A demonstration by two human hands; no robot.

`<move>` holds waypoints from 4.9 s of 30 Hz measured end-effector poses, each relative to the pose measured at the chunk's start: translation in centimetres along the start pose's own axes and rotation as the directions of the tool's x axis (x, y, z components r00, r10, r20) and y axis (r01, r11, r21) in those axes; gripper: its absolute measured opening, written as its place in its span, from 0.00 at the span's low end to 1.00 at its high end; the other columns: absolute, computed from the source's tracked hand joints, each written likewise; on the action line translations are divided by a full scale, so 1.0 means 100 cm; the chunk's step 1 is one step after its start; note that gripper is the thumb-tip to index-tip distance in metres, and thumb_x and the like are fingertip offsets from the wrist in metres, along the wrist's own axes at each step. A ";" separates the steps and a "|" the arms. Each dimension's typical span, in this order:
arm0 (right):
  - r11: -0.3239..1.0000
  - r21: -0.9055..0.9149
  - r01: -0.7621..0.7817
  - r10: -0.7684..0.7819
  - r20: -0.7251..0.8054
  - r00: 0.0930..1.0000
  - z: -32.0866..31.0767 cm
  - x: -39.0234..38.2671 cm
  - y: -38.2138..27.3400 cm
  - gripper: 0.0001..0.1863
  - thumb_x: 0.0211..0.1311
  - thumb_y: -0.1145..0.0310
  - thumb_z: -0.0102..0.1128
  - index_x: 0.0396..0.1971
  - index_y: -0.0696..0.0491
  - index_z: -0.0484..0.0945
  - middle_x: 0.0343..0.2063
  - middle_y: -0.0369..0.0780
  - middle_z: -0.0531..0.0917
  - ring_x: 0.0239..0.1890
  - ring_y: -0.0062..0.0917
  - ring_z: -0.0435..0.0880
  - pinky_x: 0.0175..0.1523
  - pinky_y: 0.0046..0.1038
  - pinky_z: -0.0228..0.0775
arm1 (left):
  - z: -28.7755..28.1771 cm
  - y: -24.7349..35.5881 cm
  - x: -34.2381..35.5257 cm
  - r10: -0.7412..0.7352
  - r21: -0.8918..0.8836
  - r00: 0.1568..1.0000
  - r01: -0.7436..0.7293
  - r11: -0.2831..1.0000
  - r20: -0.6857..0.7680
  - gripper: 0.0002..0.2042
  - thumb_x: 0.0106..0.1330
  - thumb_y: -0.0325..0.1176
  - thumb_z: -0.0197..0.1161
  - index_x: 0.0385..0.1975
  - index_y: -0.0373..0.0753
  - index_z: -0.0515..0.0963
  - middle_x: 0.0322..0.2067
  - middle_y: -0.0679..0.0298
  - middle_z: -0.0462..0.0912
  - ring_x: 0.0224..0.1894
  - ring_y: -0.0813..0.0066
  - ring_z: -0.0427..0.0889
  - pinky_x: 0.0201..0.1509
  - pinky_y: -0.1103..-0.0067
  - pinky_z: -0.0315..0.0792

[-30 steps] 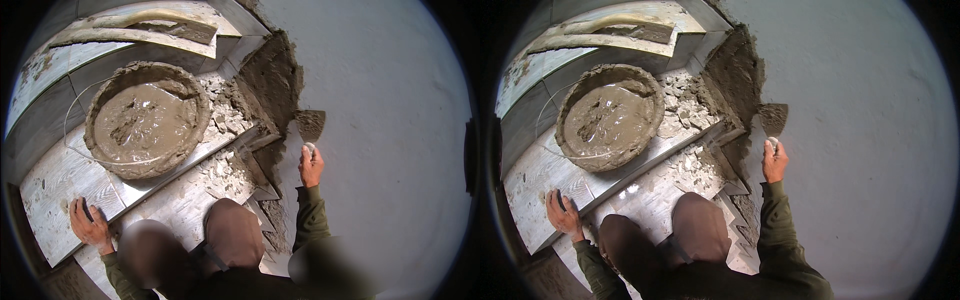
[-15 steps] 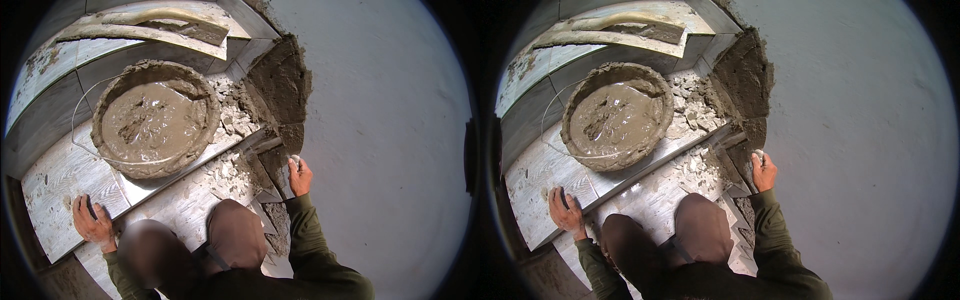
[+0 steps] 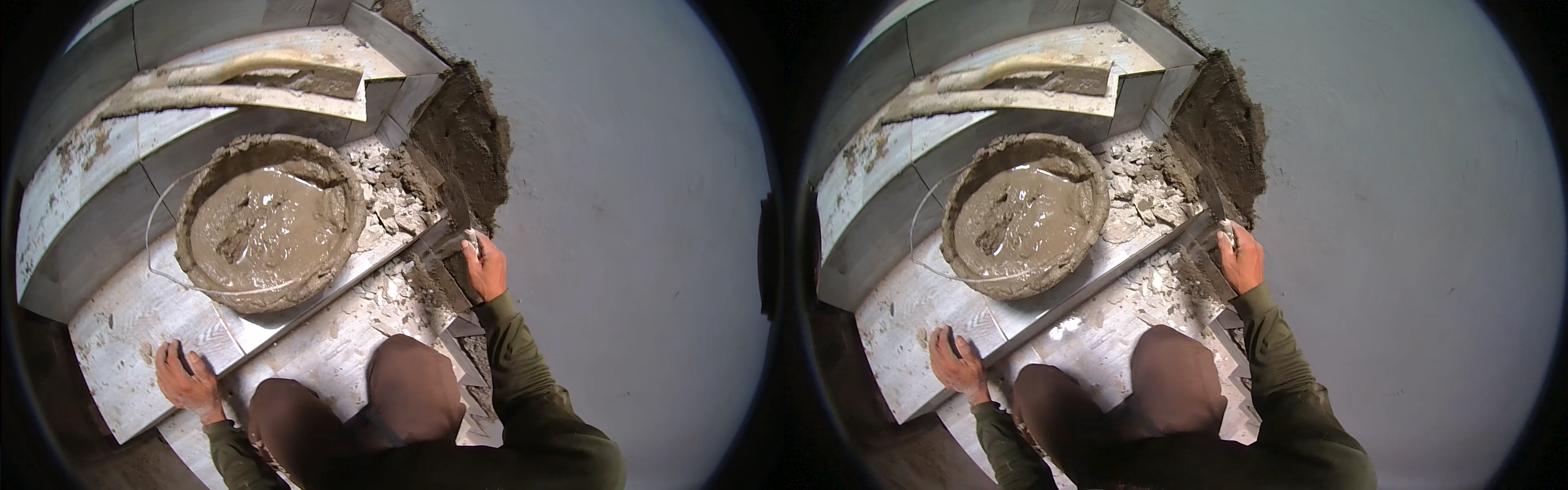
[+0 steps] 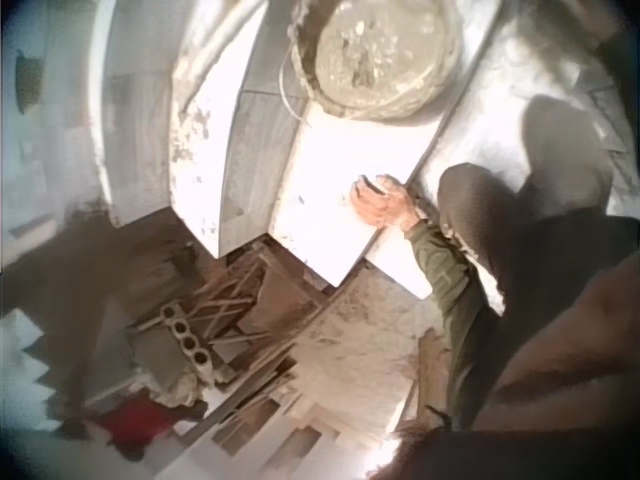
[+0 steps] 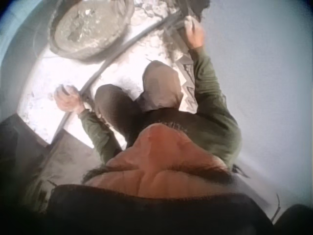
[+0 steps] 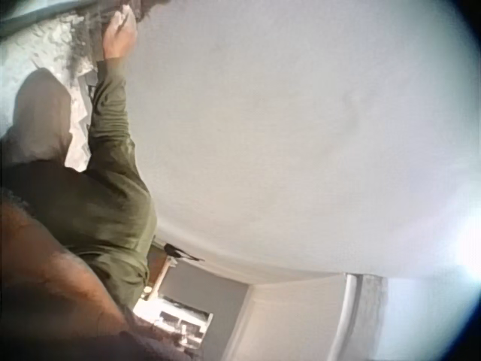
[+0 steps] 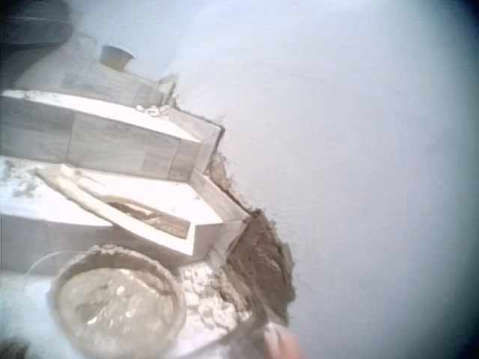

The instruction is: The person applies mortar to the side of a staircase using a trowel and a wooden board to smooth the surface.

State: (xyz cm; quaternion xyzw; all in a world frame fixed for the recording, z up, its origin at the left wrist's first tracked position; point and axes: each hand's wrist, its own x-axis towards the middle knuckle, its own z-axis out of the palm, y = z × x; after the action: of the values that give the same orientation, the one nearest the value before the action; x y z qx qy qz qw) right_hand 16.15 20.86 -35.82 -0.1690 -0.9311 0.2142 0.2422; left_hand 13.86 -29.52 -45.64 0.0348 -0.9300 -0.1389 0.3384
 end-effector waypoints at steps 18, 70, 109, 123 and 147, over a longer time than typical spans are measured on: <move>0.991 0.129 -0.027 0.042 -0.119 0.992 0.059 0.039 -0.017 0.21 0.61 0.61 0.54 0.51 0.57 0.73 0.42 0.51 0.79 0.44 0.47 0.77 0.49 0.40 0.69 | -0.002 0.004 0.000 -0.001 0.015 1.000 0.001 1.000 0.011 0.19 0.67 0.46 0.48 0.42 0.35 0.76 0.46 0.51 0.75 0.50 0.50 0.73 0.54 0.62 0.64; 0.908 0.408 0.097 0.061 -0.359 0.931 0.054 0.127 -0.074 0.21 0.64 0.60 0.50 0.49 0.61 0.75 0.44 0.51 0.79 0.48 0.41 0.78 0.54 0.35 0.68 | -0.008 0.009 0.005 0.010 0.004 1.000 -0.010 1.000 -0.016 0.22 0.68 0.49 0.44 0.39 0.35 0.75 0.44 0.52 0.74 0.48 0.51 0.73 0.50 0.61 0.65; 0.370 -0.148 0.917 -0.827 0.398 0.398 0.034 0.112 -0.250 0.07 0.47 0.64 0.61 0.28 0.46 0.78 0.30 0.37 0.75 0.36 0.30 0.78 0.40 0.34 0.67 | -0.005 0.001 0.002 -0.019 -0.006 0.998 0.019 1.000 -0.059 0.18 0.62 0.48 0.51 0.40 0.40 0.77 0.44 0.56 0.75 0.49 0.56 0.73 0.53 0.64 0.64; 0.526 0.213 0.824 -0.797 0.461 0.390 0.060 0.101 -0.237 0.19 0.50 0.54 0.65 0.35 0.53 0.79 0.32 0.45 0.77 0.34 0.44 0.78 0.38 0.42 0.69 | -0.003 0.004 0.001 -0.044 -0.009 0.998 0.043 0.999 -0.047 0.20 0.62 0.50 0.51 0.39 0.39 0.78 0.44 0.57 0.75 0.49 0.56 0.73 0.54 0.62 0.64; 0.818 0.382 0.429 -0.555 0.329 0.764 -0.022 0.082 -0.164 0.20 0.54 0.59 0.67 0.40 0.59 0.80 0.28 0.45 0.80 0.29 0.30 0.78 0.35 0.28 0.69 | -0.006 0.009 0.003 -0.005 -0.011 1.000 0.005 1.000 -0.010 0.20 0.65 0.48 0.47 0.40 0.37 0.77 0.45 0.53 0.75 0.49 0.52 0.73 0.52 0.62 0.65</move>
State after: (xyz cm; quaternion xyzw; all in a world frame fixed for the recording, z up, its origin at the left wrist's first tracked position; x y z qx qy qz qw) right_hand 7.09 11.03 -23.15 0.1715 -0.9311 0.3052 0.1026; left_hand 14.02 -28.84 -44.75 0.0359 -0.9274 -0.1446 0.3430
